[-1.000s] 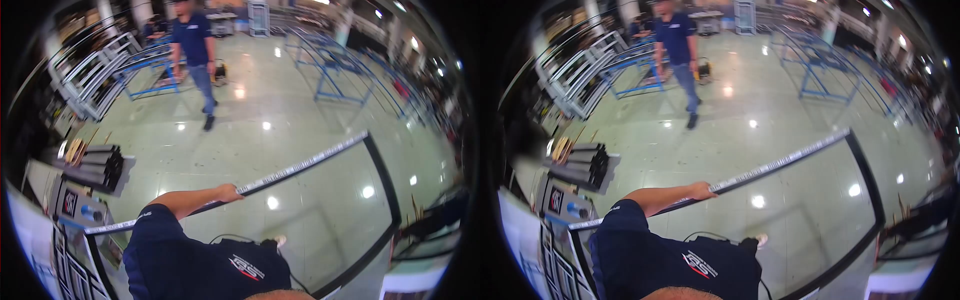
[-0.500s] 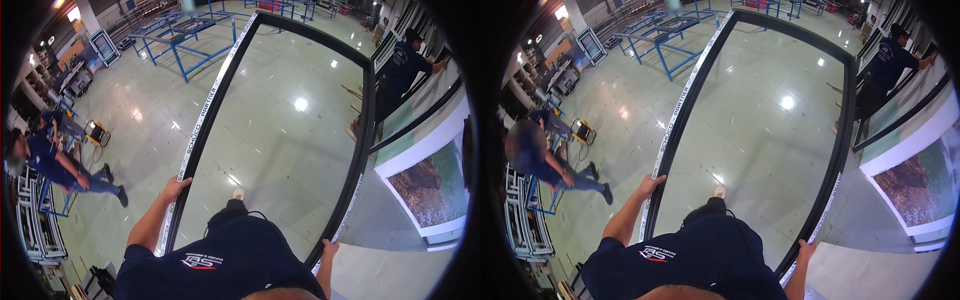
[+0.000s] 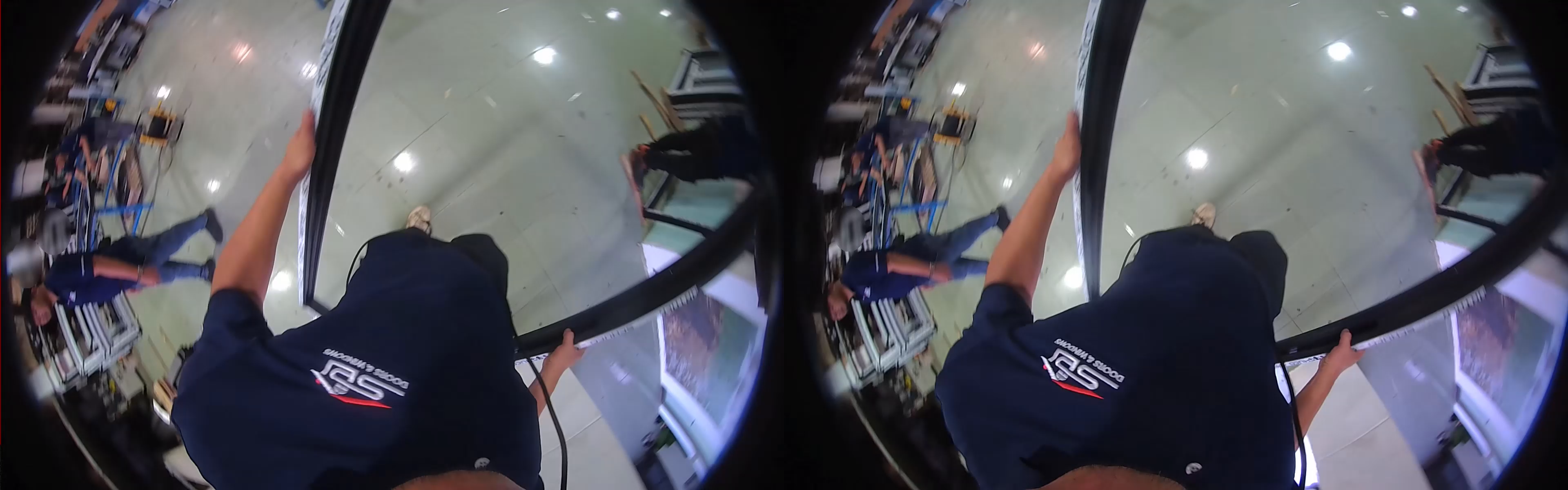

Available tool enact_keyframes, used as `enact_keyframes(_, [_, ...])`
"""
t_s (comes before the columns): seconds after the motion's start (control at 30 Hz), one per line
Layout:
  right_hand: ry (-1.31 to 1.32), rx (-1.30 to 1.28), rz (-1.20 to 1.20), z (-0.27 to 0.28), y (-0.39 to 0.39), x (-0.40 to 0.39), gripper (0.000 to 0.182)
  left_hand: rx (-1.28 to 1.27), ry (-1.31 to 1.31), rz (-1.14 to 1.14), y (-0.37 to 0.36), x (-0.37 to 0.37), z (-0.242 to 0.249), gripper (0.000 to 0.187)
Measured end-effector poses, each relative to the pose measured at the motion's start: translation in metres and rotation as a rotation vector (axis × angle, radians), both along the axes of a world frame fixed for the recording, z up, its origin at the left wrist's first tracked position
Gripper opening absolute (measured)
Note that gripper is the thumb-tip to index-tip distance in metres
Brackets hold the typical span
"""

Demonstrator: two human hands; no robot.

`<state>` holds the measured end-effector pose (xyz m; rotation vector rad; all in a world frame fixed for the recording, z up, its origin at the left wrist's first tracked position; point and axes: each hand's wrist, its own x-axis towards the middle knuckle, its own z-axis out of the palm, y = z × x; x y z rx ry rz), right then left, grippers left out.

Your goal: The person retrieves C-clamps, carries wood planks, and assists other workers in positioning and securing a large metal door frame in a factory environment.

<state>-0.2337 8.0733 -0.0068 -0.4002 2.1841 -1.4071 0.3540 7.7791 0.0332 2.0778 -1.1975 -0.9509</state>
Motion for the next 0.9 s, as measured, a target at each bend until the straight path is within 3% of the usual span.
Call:
enact_keyframes(0.1, [0.001,-0.011,0.025,0.001,-0.015,0.006,0.05,-0.082,0.013,0.026,-0.022,0.004,0.018,0.085])
enact_keyframes(0.23, [0.002,0.015,-0.197,-0.01,-0.056,-0.021,0.051,-0.143,0.18,0.021,-0.073,0.001,-0.003,0.084])
enact_keyframes(0.3, [0.017,0.005,-0.06,-0.014,-0.081,-0.046,0.05,-0.17,0.265,-0.028,-0.098,-0.022,0.011,0.075])
enact_keyframes(0.33, [0.004,-0.014,-0.038,-0.021,-0.086,-0.068,0.049,-0.156,0.257,-0.007,-0.108,-0.035,0.011,0.075])
enact_keyframes(0.4, [-0.04,-0.004,-0.077,-0.008,-0.122,-0.073,0.047,-0.396,0.031,-0.104,-0.136,-0.053,0.015,0.09])
enact_keyframes(0.53, [0.015,-0.043,-0.132,0.0,-0.168,-0.115,0.039,-0.309,0.296,-0.11,-0.183,-0.085,0.033,0.09])
enact_keyframes(0.7, [-0.006,-0.034,-0.145,0.028,-0.2,-0.137,0.041,-0.314,0.232,-0.132,-0.228,-0.116,0.031,0.09])
enact_keyframes(0.77, [0.063,-0.186,-0.063,0.025,-0.204,-0.15,0.042,-0.254,0.338,-0.115,-0.242,-0.127,0.024,0.074])
enact_keyframes(0.83, [0.02,-0.127,-0.178,0.027,-0.211,-0.159,0.046,-0.418,0.012,-0.136,-0.25,-0.151,0.02,0.071])
enact_keyframes(0.9, [0.038,-0.208,-0.19,0.036,-0.221,-0.155,0.048,-0.409,0.118,-0.127,-0.264,-0.167,0.017,0.063])
